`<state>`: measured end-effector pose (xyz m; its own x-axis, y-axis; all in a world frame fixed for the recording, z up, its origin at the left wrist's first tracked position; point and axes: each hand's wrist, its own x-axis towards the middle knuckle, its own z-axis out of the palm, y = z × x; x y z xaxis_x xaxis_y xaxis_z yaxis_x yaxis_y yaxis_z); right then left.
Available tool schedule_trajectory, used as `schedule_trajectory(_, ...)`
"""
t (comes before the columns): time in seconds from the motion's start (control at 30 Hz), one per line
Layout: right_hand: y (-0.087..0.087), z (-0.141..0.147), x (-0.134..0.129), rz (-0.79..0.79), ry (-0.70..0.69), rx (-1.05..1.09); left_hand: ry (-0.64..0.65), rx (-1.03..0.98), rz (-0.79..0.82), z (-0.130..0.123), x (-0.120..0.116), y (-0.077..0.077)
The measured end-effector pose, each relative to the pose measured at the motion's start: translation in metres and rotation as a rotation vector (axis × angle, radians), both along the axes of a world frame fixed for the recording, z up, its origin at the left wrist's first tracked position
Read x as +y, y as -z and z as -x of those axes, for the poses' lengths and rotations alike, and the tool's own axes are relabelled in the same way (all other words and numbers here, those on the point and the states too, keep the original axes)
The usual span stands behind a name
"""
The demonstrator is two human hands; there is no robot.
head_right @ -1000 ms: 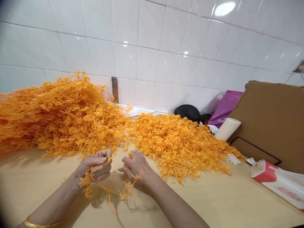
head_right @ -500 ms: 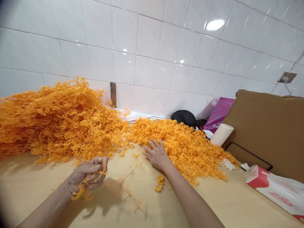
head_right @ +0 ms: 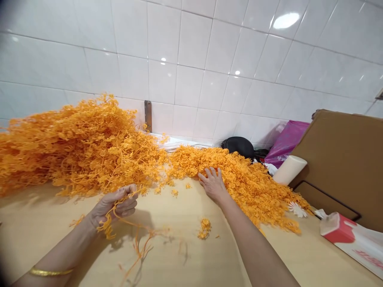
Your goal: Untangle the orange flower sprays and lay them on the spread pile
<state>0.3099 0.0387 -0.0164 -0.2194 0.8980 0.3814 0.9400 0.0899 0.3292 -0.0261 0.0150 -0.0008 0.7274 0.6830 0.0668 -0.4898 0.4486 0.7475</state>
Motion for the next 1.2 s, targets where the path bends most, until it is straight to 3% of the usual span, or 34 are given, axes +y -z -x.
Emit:
schedule_trajectory(0.17,-0.015,0.026,-0.016,0.100,0.001,0.036,0.029,0.020,-0.002,0.000,-0.002,-0.001)
schedule_trajectory(0.3,-0.025,0.050,-0.053,0.086,-0.104,0.079,0.037,0.010,-0.003,0.002,-0.004,-0.004)
schedule_trajectory(0.47,-0.006,0.066,-0.095,0.124,-0.270,0.046,0.057,-0.076,-0.013,0.006,-0.006,-0.007)
schedule_trajectory(0.57,0.006,0.061,-0.088,0.029,-0.195,-0.011,0.066,-0.070,0.007,0.004,-0.006,-0.005)
schedule_trajectory(0.67,0.005,0.061,-0.067,-0.107,-0.126,-0.026,0.030,0.009,0.052,-0.002,-0.004,-0.002)
schedule_trajectory(0.8,-0.001,0.078,-0.044,-0.030,-0.370,-0.022,-0.049,0.106,0.143,-0.009,-0.001,0.001)
schedule_trajectory(0.9,-0.007,0.098,-0.037,-0.095,-0.356,0.193,-0.112,0.107,0.179,-0.011,0.002,0.003)
schedule_trajectory(1.0,-0.020,0.121,-0.041,-0.097,-0.369,0.617,-0.157,0.124,0.162,-0.012,0.005,0.005)
schedule_trajectory(1.1,-0.029,0.149,-0.057,0.232,-0.428,1.009,-0.245,0.207,0.148,-0.015,0.002,0.001)
schedule_trajectory(1.2,-0.021,0.174,-0.069,0.591,-0.448,1.235,-0.385,0.328,0.112,-0.020,-0.005,-0.006)
